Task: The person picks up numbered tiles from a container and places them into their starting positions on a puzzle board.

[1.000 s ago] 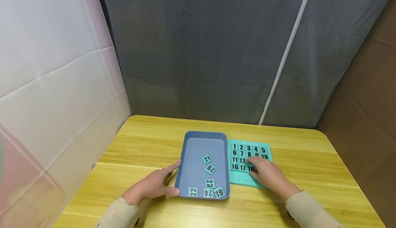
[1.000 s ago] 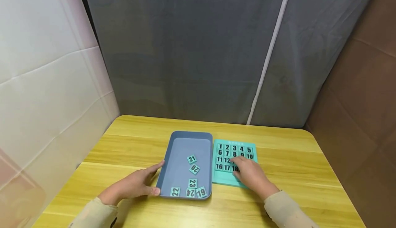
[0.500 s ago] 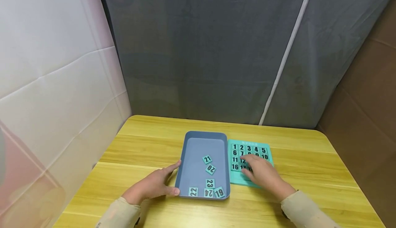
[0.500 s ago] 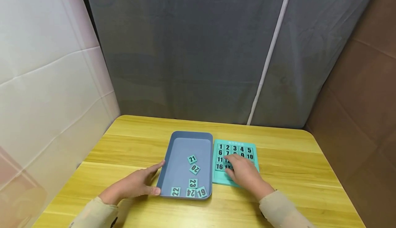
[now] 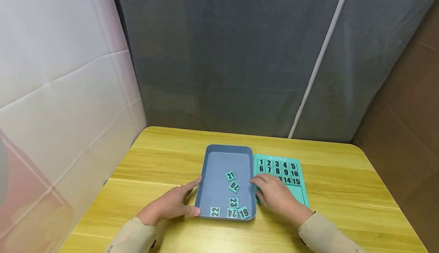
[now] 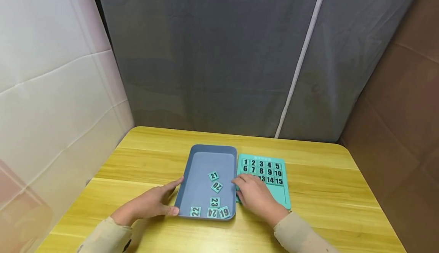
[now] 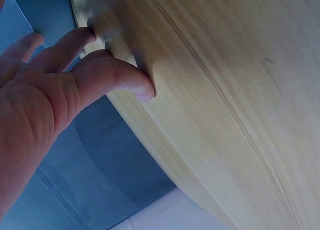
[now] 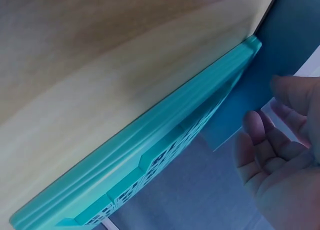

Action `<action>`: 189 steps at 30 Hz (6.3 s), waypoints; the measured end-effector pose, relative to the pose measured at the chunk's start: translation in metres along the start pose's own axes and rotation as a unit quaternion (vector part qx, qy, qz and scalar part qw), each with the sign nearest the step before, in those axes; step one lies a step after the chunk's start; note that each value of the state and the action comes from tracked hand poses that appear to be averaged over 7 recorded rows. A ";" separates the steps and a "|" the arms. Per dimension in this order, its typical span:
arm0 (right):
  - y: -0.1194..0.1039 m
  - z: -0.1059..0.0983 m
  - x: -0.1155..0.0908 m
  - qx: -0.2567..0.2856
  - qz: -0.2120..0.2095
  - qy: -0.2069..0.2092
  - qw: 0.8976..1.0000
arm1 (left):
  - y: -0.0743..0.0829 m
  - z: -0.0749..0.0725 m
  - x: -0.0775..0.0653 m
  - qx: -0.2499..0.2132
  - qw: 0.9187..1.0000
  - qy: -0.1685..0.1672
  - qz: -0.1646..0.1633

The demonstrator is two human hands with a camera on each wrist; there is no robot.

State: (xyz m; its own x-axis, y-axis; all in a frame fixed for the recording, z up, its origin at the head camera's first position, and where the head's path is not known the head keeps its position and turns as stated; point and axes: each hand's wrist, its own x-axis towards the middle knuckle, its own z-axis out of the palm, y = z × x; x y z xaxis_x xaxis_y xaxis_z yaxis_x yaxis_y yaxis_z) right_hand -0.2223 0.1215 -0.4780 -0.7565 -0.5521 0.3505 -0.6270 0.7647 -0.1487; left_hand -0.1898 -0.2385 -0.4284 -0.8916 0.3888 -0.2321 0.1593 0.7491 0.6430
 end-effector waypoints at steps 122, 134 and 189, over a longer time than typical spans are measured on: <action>-0.013 0.003 0.068 0.024 -0.060 -0.082 0.994 | 0.003 0.000 0.016 0.000 1.000 0.009 -0.005; -0.011 0.017 0.067 -0.073 -0.052 -0.070 0.993 | 0.002 0.002 0.017 0.000 1.000 0.004 0.005; 0.100 -0.027 -0.038 -0.054 0.096 -0.049 0.993 | -0.008 -0.007 -0.002 -0.003 1.000 0.017 -0.009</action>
State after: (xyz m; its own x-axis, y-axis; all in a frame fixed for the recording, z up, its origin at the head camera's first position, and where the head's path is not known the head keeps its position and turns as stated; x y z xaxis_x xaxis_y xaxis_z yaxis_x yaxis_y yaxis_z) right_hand -0.2511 0.2284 -0.4811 -0.8777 -0.4193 0.2321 -0.4505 0.8870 -0.1010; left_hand -0.1921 -0.2490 -0.4285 -0.9082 0.3563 -0.2197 0.1402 0.7534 0.6424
